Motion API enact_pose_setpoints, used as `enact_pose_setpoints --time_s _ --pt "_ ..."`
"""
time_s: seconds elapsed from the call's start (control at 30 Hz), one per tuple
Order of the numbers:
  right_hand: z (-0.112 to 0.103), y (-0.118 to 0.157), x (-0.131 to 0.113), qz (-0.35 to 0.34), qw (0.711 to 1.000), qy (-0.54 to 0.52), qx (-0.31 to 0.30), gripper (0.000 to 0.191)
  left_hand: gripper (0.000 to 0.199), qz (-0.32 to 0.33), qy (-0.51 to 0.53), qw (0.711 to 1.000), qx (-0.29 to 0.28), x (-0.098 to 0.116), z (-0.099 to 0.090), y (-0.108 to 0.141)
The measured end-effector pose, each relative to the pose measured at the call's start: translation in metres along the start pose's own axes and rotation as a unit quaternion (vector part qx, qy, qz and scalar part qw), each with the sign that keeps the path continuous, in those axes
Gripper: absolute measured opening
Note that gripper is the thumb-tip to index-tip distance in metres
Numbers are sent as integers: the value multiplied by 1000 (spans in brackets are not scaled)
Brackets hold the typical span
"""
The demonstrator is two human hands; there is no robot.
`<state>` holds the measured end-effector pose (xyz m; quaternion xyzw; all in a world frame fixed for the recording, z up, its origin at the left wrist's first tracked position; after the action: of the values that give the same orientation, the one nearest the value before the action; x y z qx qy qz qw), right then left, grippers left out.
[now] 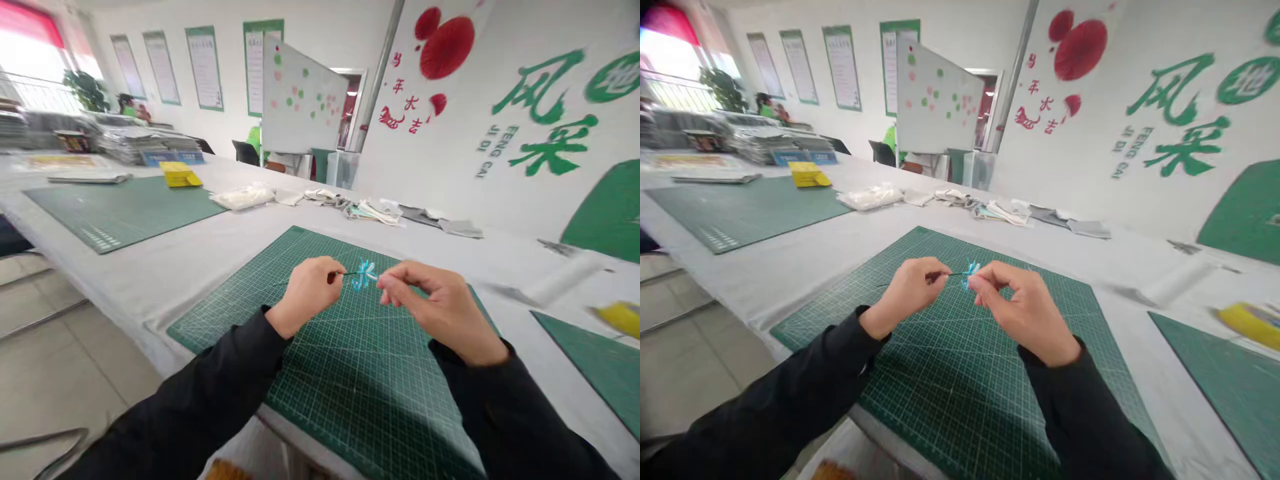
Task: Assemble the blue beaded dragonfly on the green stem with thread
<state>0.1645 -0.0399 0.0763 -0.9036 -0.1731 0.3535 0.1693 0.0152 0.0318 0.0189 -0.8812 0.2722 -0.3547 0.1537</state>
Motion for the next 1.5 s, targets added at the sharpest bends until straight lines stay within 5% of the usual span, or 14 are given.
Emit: enact_pose_setpoints --time_s 0.37,0.67,1.17,1.5 --pt "-5 -4 30 56 989 -125 51 26 25 90 50 981 -162 1 2 0" --pt "2 -5 46 144 925 -348 47 22 18 84 267 889 -362 8 8 6" --pt "19 3 4 3 894 -440 -86 20 13 39 373 808 -453 12 26 17" --pt "17 -2 26 42 896 -441 -36 19 14 52 362 812 -455 13 23 16"
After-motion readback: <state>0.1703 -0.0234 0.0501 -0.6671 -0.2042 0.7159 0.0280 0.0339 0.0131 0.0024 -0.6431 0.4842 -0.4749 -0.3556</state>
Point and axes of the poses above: each hand's wrist, its own y-axis away from the middle knuckle, its own z-axis out of the palm, x = y × z, the point moved 4 cm from there along -y, towards the middle knuckle, and after that the axes turned 1 degree about -z, right-handed, at the moved point
